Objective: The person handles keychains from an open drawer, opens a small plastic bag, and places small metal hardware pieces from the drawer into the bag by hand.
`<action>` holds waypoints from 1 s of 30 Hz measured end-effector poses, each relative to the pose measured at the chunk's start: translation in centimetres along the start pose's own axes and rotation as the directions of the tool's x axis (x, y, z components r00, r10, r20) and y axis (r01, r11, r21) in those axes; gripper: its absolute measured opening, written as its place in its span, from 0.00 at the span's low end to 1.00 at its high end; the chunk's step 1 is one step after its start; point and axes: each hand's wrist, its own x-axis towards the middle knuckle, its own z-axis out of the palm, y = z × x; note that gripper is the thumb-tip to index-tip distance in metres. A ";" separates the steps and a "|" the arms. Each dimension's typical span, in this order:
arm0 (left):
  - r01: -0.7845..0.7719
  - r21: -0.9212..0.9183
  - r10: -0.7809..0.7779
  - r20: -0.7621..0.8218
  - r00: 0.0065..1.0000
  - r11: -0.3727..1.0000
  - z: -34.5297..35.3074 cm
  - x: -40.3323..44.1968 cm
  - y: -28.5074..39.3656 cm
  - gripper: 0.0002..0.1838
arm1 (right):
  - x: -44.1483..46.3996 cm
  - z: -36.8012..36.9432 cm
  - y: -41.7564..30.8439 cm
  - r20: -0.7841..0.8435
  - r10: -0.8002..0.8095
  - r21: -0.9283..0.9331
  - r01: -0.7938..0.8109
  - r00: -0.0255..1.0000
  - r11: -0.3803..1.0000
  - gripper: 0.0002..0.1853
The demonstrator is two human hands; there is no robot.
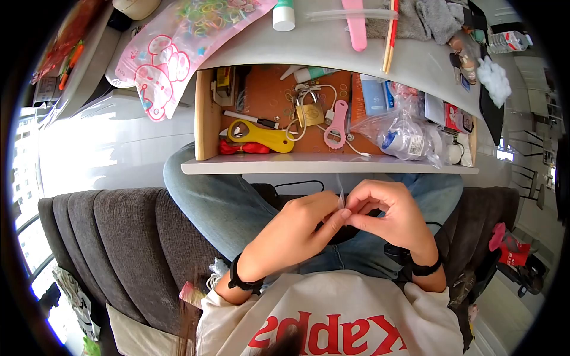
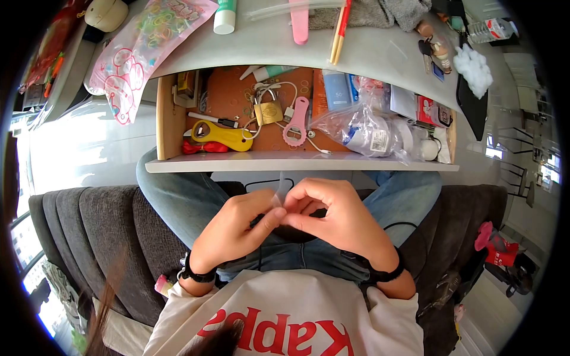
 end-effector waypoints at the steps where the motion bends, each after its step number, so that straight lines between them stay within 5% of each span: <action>1: 0.001 -0.015 0.000 0.032 0.999 1.000 -0.3 0.1 0.1 0.08 | 0.0 0.0 0.0 0.029 0.007 0.014 -0.007 1.000 1.000 0.07; 9: 0.061 -0.181 -0.010 0.273 0.962 0.982 -1.3 0.3 0.1 0.12 | 0.3 -0.3 0.2 0.289 0.109 0.186 -0.168 0.951 0.968 0.09; 30: 0.202 -0.266 -0.118 0.302 0.946 0.943 -1.7 0.8 -0.7 0.15 | 1.5 -1.1 0.8 0.429 0.213 0.286 -0.355 0.878 0.890 0.07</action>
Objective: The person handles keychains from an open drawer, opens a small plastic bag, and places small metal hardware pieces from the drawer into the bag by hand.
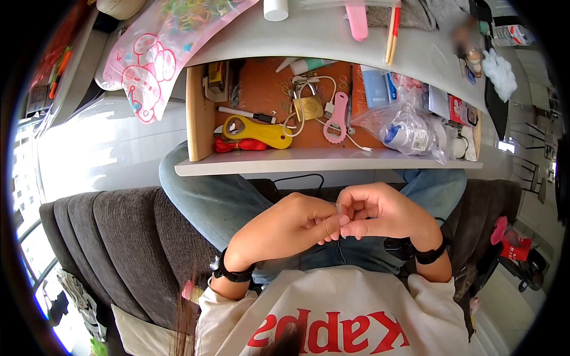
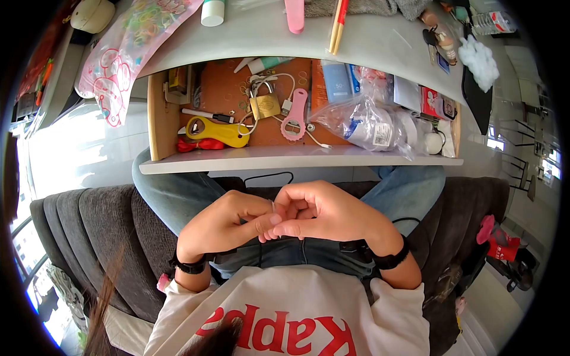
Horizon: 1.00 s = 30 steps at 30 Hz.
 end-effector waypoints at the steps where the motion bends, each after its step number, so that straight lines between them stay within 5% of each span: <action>1: 0.010 0.006 -0.010 -0.009 1.000 1.000 0.0 0.0 -0.1 0.15 | 0.0 -0.1 0.2 0.007 -0.001 0.037 0.001 1.000 0.999 0.07; 9: 0.085 0.198 -0.067 -0.096 0.993 0.976 0.1 0.3 -0.2 0.14 | 0.7 -0.8 1.8 -0.006 -0.021 0.088 0.021 1.000 0.996 0.07; 30: -0.007 0.414 0.070 -0.139 0.988 0.910 1.1 -1.2 -2.0 0.13 | 1.4 -0.4 3.2 0.002 -0.055 -0.004 0.055 0.998 0.998 0.05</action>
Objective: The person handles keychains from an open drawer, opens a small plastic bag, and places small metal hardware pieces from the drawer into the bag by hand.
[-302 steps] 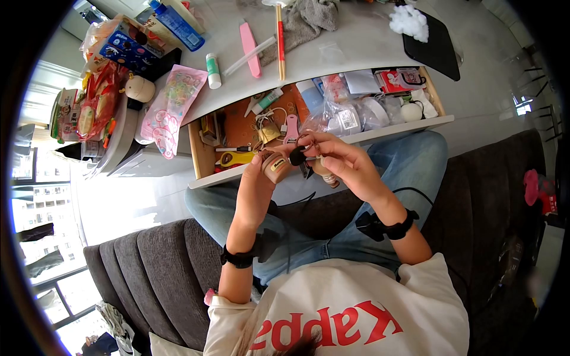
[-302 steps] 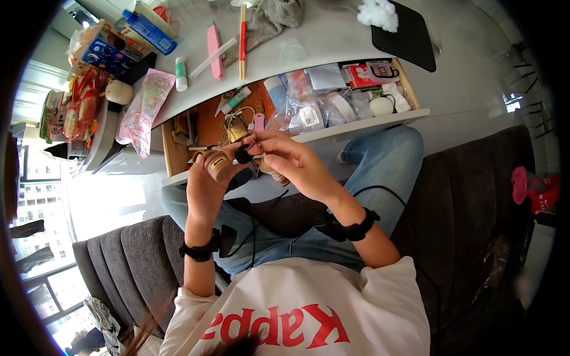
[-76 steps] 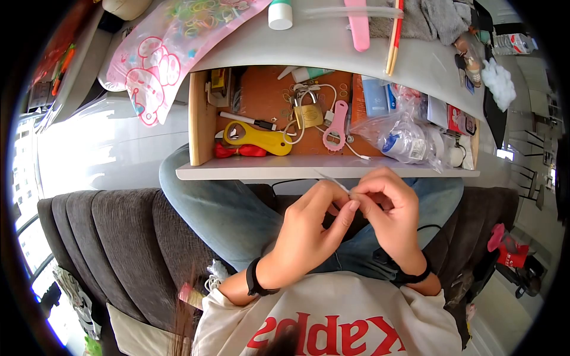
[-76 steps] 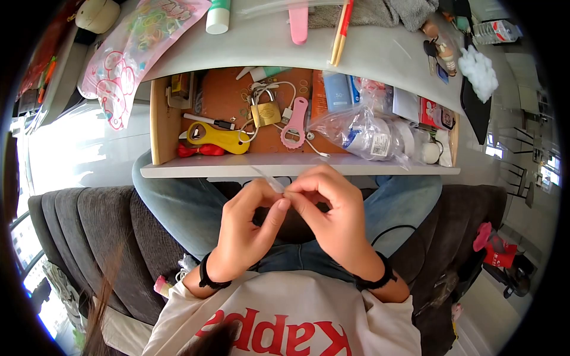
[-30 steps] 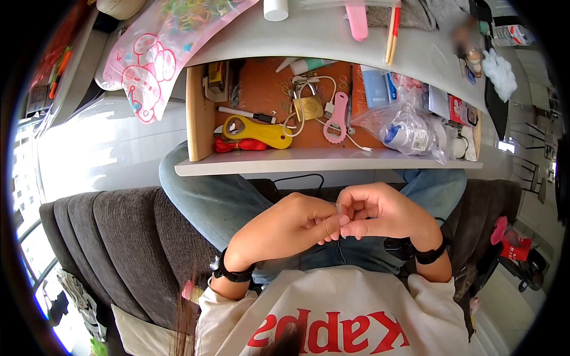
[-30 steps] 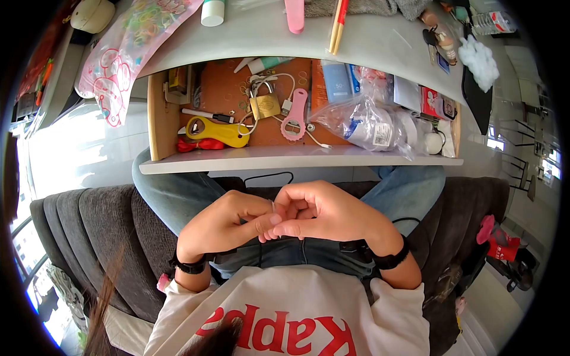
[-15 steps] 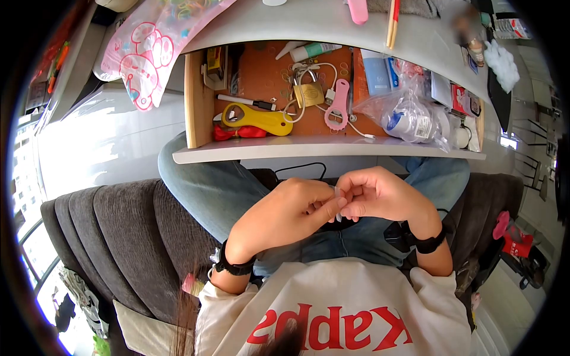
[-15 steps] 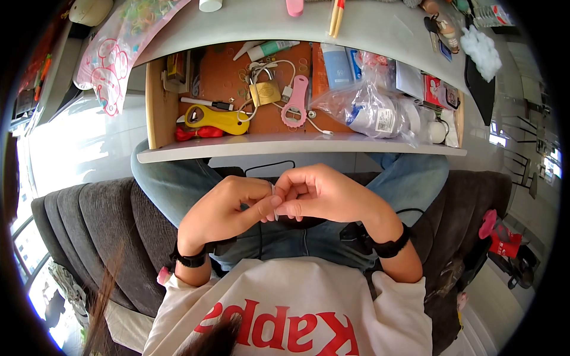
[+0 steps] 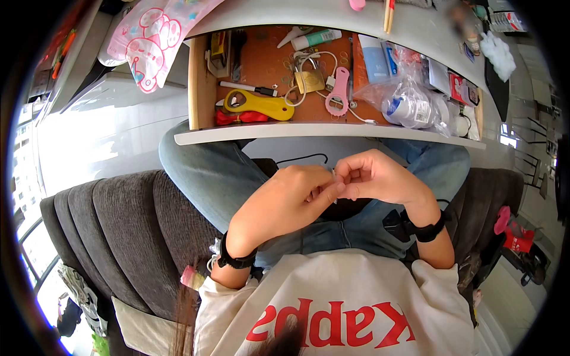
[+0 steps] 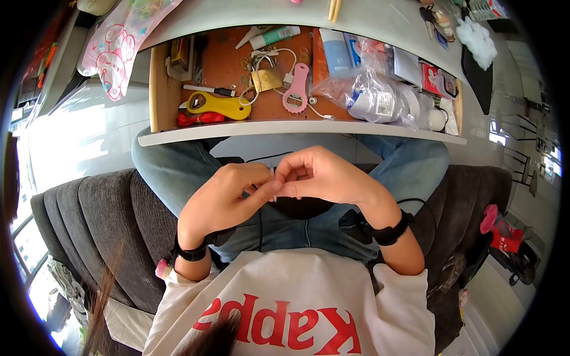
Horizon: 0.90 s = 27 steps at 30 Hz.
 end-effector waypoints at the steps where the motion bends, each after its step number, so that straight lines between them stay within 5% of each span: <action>1: 0.004 0.009 -0.003 -0.006 1.000 1.000 0.1 -0.1 0.0 0.13 | 0.0 0.2 0.1 -0.026 -0.011 -0.027 0.010 1.000 1.000 0.05; 18: -0.019 0.211 0.047 -0.130 0.990 0.977 2.8 -0.9 1.2 0.10 | -1.6 1.8 2.5 -0.189 -0.216 -0.207 0.176 0.958 0.962 0.02; 27: 0.103 0.215 -0.066 -0.171 0.983 0.971 4.3 -0.4 2.9 0.08 | -3.4 2.9 3.1 -0.346 -0.382 -0.435 0.214 0.857 0.874 0.03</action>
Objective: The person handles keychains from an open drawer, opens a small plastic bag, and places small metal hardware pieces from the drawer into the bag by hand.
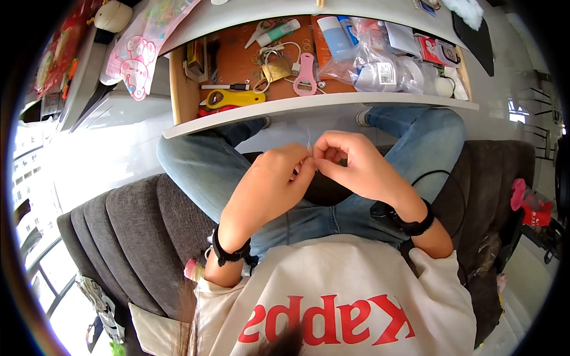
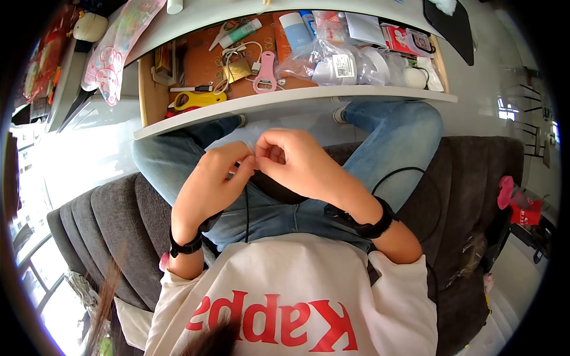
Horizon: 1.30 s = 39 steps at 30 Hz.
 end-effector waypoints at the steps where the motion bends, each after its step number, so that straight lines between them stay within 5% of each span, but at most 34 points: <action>1: -0.016 -0.012 0.016 -0.025 1.000 1.000 0.3 0.1 0.1 0.08 | -0.2 0.0 0.0 -0.031 -0.029 -0.032 0.028 0.999 0.999 0.03; 4: -0.040 -0.040 0.036 -0.092 0.995 0.998 1.3 0.5 0.4 0.06 | -0.7 0.3 0.4 -0.169 -0.225 -0.120 0.207 0.960 0.971 0.06; 12: -0.067 0.087 0.071 -0.055 0.996 0.994 2.3 1.7 1.6 0.04 | -2.2 -0.7 1.3 -0.258 -0.293 -0.215 0.241 0.921 0.946 0.06; 24: -0.102 0.050 0.104 -0.026 0.994 0.993 3.6 2.3 1.4 0.03 | -1.8 -2.4 3.3 -0.142 -0.480 -0.464 0.370 0.866 0.805 0.07; 30: -0.101 0.198 0.146 -0.228 0.963 0.975 5.4 2.9 1.4 0.04 | -1.5 -3.2 4.0 -0.233 -0.555 -0.575 0.347 0.799 0.741 0.07; 33: -0.111 0.381 0.192 -0.181 0.965 0.918 5.6 2.9 1.5 0.10 | -1.8 -3.6 3.8 -0.270 -0.542 -0.553 0.333 0.796 0.764 0.08; 36: -0.373 0.439 0.498 -0.215 0.840 0.818 5.9 3.9 1.9 0.22 | -2.2 -4.0 4.2 -0.267 -0.499 -0.457 0.348 0.824 0.819 0.08; 37: -0.402 0.431 0.492 -0.120 0.862 0.808 5.8 3.9 1.8 0.32 | -2.3 -4.1 4.3 -0.260 -0.485 -0.416 0.357 0.835 0.837 0.08; 39: -0.419 0.484 0.506 -0.058 0.860 0.768 6.0 4.3 1.9 0.33 | -2.3 -4.3 4.0 -0.260 -0.507 -0.397 0.388 0.822 0.832 0.08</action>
